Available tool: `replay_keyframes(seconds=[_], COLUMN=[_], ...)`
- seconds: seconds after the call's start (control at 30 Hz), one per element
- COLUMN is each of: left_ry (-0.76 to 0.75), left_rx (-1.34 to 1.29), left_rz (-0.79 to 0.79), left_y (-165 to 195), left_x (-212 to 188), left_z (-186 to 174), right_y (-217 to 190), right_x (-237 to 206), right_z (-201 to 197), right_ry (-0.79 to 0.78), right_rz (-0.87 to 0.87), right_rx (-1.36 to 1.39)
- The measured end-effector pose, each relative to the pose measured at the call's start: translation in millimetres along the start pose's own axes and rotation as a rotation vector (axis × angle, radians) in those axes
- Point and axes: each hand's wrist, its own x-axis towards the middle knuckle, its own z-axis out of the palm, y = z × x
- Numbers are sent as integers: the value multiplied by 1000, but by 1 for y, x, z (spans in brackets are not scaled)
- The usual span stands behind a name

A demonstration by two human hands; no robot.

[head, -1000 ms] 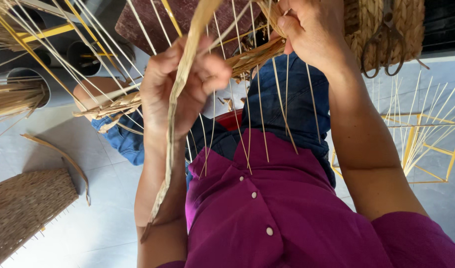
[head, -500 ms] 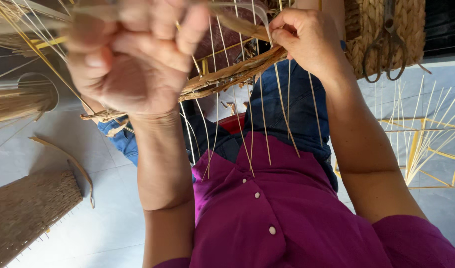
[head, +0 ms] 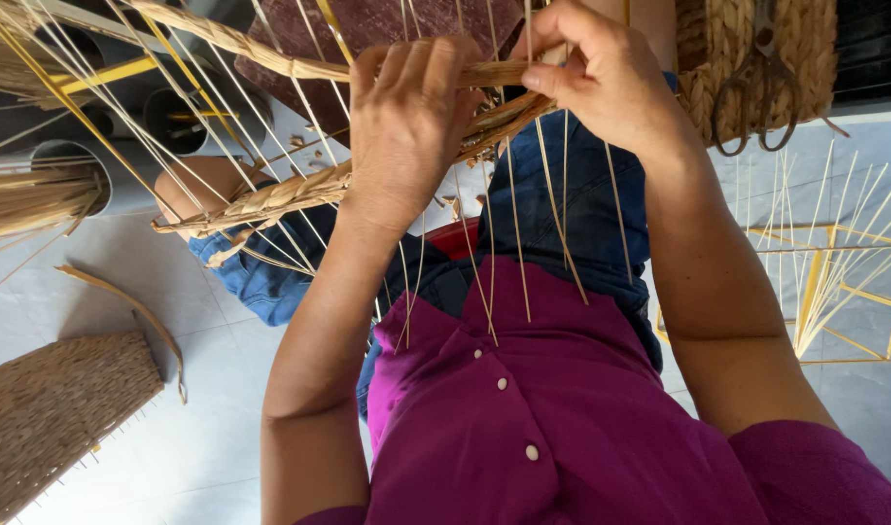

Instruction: The person sits on the floor weaving a braided rim onto a basket frame, twisting and interlacing palm-leaf strips around the spokes. They cut a strip with scissors, continue braiding the rim, and use pliers to grip and tighten a strip before resuming weaving.

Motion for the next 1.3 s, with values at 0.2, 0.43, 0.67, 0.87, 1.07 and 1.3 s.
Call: replay_keyframes(seconds=[0.2, 0.43, 0.67, 0.87, 1.07, 1.3], left_ry=[-341, -47, -192, -110, -64, 85], left_rx=[-126, -89, 173, 107, 72, -240], left_rz=[-182, 32, 21, 32, 103, -9], left_y=[3, 23, 38, 19, -7, 42], left_x=[-10, -3, 1, 1, 12, 17], left_z=[-5, -2, 51, 36, -18, -90], right_y=[7, 8, -22, -36, -18, -14], right_x=[2, 2, 6, 0, 4, 3], right_z=[12, 11, -14, -5, 12, 15], right_ry=[99, 106, 180, -29, -3, 36], right_rz=[41, -2, 90, -162, -67, -32], right_rx=[-27, 9, -3, -94, -275, -327])
